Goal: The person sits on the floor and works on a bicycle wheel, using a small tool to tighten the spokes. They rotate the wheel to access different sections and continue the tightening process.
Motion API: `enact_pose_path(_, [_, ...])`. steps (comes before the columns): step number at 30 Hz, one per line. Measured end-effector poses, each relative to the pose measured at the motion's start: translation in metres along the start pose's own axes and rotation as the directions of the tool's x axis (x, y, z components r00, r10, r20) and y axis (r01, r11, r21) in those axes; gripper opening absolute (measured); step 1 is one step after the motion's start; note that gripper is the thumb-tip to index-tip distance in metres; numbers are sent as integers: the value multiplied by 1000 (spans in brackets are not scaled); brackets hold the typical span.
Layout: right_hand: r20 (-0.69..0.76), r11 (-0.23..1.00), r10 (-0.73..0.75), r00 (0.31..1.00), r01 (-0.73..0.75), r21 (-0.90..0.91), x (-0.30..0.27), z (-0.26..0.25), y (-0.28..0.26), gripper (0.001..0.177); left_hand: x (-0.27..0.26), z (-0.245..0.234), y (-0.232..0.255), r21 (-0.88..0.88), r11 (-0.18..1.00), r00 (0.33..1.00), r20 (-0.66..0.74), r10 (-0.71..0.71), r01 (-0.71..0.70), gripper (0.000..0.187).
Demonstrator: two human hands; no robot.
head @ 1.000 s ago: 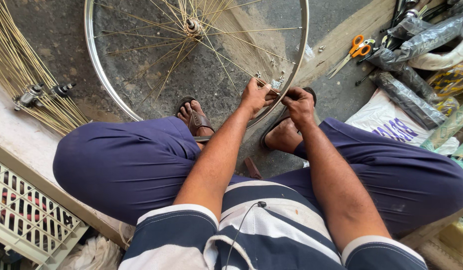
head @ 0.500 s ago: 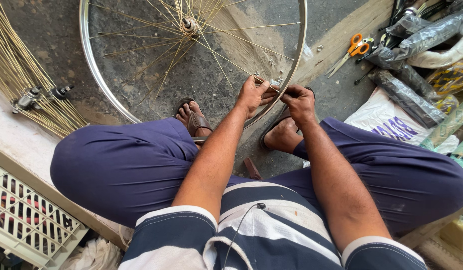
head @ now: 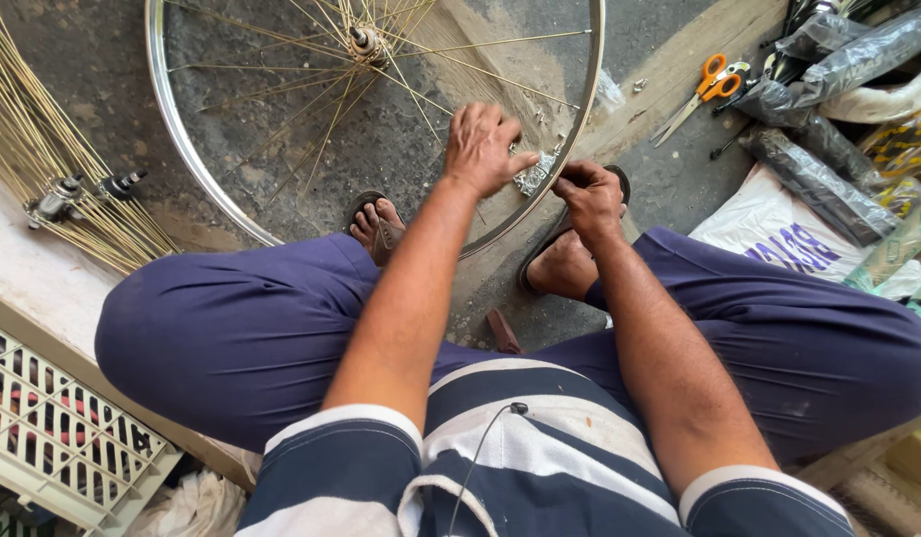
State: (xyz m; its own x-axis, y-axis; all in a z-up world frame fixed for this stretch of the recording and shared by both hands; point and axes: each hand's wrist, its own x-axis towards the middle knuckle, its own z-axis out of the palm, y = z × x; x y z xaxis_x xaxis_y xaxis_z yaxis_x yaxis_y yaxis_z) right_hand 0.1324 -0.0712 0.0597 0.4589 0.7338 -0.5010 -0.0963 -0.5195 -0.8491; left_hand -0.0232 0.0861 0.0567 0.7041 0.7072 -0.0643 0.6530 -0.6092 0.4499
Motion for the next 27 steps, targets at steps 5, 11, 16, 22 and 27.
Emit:
enact_pose_path(5, [-2,999,-8,1000,8,38,5,-1,7,14,10,-21,-3,-128,988,859,512,-11,89,39])
enact_pose_path(11, [-104,966,0,995,27,258,9,-1,5,18,17,-18,15,-103,994,864,504,20,37,34])
enact_pose_path(16, [-92,978,-23,995,41,205,12,-5,-8,19,23,-23,18,-200,967,849,527,-30,158,28])
enact_pose_path(22, [-7,849,161,987,-135,510,20,-9,13,25,21,6,6,-331,936,908,416,35,115,18])
enact_pose_path(27, [379,640,166,910,-392,661,39,-25,73,26,19,56,-6,-341,933,911,412,38,115,25])
